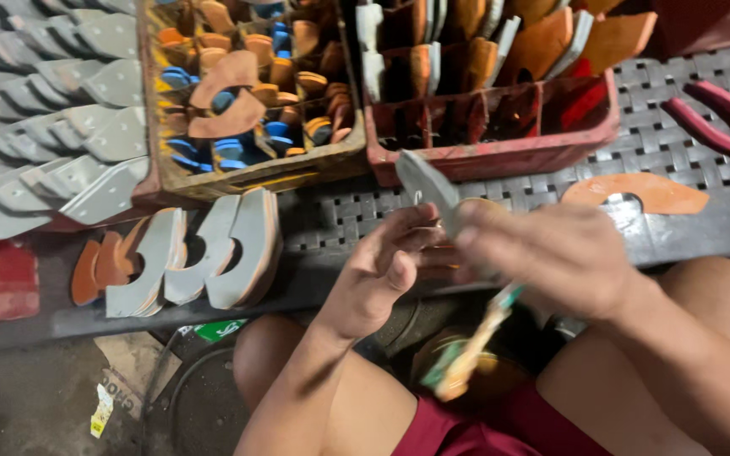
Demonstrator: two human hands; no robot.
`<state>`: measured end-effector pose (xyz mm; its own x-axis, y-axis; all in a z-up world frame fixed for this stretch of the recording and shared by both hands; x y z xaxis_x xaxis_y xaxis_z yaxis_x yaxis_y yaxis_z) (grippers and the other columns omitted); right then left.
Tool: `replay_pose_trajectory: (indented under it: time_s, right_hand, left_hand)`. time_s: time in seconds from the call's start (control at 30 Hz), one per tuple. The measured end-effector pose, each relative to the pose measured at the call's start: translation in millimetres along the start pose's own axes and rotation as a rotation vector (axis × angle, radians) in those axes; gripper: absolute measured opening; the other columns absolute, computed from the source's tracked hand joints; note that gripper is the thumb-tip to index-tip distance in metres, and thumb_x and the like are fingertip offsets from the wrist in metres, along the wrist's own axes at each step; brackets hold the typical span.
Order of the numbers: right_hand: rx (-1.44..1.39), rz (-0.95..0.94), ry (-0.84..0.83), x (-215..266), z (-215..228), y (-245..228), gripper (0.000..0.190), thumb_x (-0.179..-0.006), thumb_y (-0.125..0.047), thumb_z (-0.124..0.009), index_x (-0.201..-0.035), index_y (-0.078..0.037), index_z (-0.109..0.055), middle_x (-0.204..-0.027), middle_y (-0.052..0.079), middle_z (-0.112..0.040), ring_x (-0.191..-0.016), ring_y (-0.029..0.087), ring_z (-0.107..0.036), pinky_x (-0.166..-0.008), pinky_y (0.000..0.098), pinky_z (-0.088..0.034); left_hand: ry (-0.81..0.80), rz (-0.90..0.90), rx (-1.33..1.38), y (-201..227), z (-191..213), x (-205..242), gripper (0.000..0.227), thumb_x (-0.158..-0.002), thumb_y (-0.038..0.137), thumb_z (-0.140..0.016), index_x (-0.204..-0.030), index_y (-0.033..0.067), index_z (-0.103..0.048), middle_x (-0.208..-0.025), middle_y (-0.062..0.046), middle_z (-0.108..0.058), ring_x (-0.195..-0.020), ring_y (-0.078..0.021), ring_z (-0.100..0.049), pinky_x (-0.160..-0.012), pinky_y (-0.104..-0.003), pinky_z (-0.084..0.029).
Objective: The person repeatedly picks up curved wooden pieces, dips a brush into a small container of reddish liquid, and applies the liquid to both sides of each piece. After coating, the person places the treated pieces into a red crate. The process is repeated for multiple pieces throughout the clip.
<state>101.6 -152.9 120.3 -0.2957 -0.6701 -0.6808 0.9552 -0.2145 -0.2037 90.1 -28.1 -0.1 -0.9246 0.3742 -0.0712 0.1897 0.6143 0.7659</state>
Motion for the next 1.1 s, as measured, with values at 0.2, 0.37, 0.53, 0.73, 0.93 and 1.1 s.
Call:
replay_pose_trajectory:
  time_s: [0.2, 0.37, 0.53, 0.73, 0.93, 1.1]
  right_hand:
    - [0.114, -0.077, 0.038, -45, 3, 31, 0.051, -0.078, -0.022, -0.092, -0.118, -0.002, -0.068, -0.118, 0.016, -0.071, -0.088, 0.028, -0.074, -0.065, 0.0355, -0.058]
    - [0.102, -0.025, -0.101, -64, -18, 43, 0.048, -0.076, -0.009, -0.088, -0.119, -0.001, -0.069, -0.122, 0.012, -0.071, -0.091, 0.027, -0.075, -0.067, 0.0340, -0.058]
    - [0.121, -0.095, -0.199, -61, -57, 61, 0.049, -0.081, -0.015, -0.090, -0.125, -0.008, -0.069, -0.129, 0.004, -0.072, -0.088, 0.024, -0.072, -0.070, 0.0346, -0.057]
    - [0.061, -0.275, -0.231, -46, -91, 100, 0.068, -0.069, -0.001, -0.080, -0.135, -0.012, -0.066, -0.129, 0.006, -0.071, -0.085, 0.028, -0.070, -0.068, 0.0378, -0.056]
    - [0.075, -0.261, -0.204, -42, -97, 99, 0.072, -0.066, 0.005, -0.073, -0.136, -0.012, -0.064, -0.130, 0.005, -0.070, -0.090, 0.029, -0.071, -0.071, 0.0390, -0.058]
    - [0.121, -0.257, -0.210, -46, -90, 98, 0.073, -0.071, -0.008, -0.084, -0.141, -0.016, -0.063, -0.126, 0.009, -0.065, -0.086, 0.029, -0.069, -0.069, 0.0394, -0.058]
  left_hand:
    - [0.094, 0.072, -0.233, -13, 20, 3, 0.055, -0.106, 0.037, -0.066, -0.141, -0.0045, -0.055, -0.131, -0.014, -0.066, -0.121, -0.0214, -0.064, -0.107, -0.037, -0.053]
    - [0.030, 0.231, -0.393, -31, 17, 7, 0.057, -0.101, 0.042, -0.065, -0.138, -0.0014, -0.059, -0.119, -0.009, -0.070, -0.108, -0.0145, -0.066, -0.098, -0.031, -0.054]
    - [-0.006, 0.267, -0.513, -35, 11, 6, 0.061, -0.098, 0.048, -0.066, -0.131, -0.0035, -0.062, -0.115, -0.013, -0.073, -0.109, -0.0178, -0.071, -0.099, -0.033, -0.058]
    - [-0.012, 0.438, -0.661, -44, 13, 10, 0.066, -0.090, 0.055, -0.065, -0.131, 0.0033, -0.062, -0.120, -0.014, -0.072, -0.109, -0.0247, -0.074, -0.091, -0.036, -0.059]
    - [-0.064, 0.433, -0.716, -43, 8, 7, 0.067, -0.091, 0.058, -0.063, -0.131, 0.0041, -0.062, -0.123, -0.016, -0.072, -0.111, -0.0286, -0.075, -0.091, -0.038, -0.060]
    - [-0.068, 0.481, -0.782, -47, 9, 6, 0.067, -0.089, 0.058, -0.063, -0.130, 0.0057, -0.062, -0.123, -0.015, -0.073, -0.110, -0.0281, -0.075, -0.088, -0.040, -0.059]
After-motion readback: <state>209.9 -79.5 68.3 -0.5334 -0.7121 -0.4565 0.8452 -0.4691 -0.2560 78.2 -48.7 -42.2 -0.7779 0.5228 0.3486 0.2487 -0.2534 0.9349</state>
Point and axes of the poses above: each hand's wrist, its own x-axis away from the middle knuckle, its own z-axis out of the back of the hand, y = z × x, the point moved 10 cm from there along -x, towards the middle knuckle
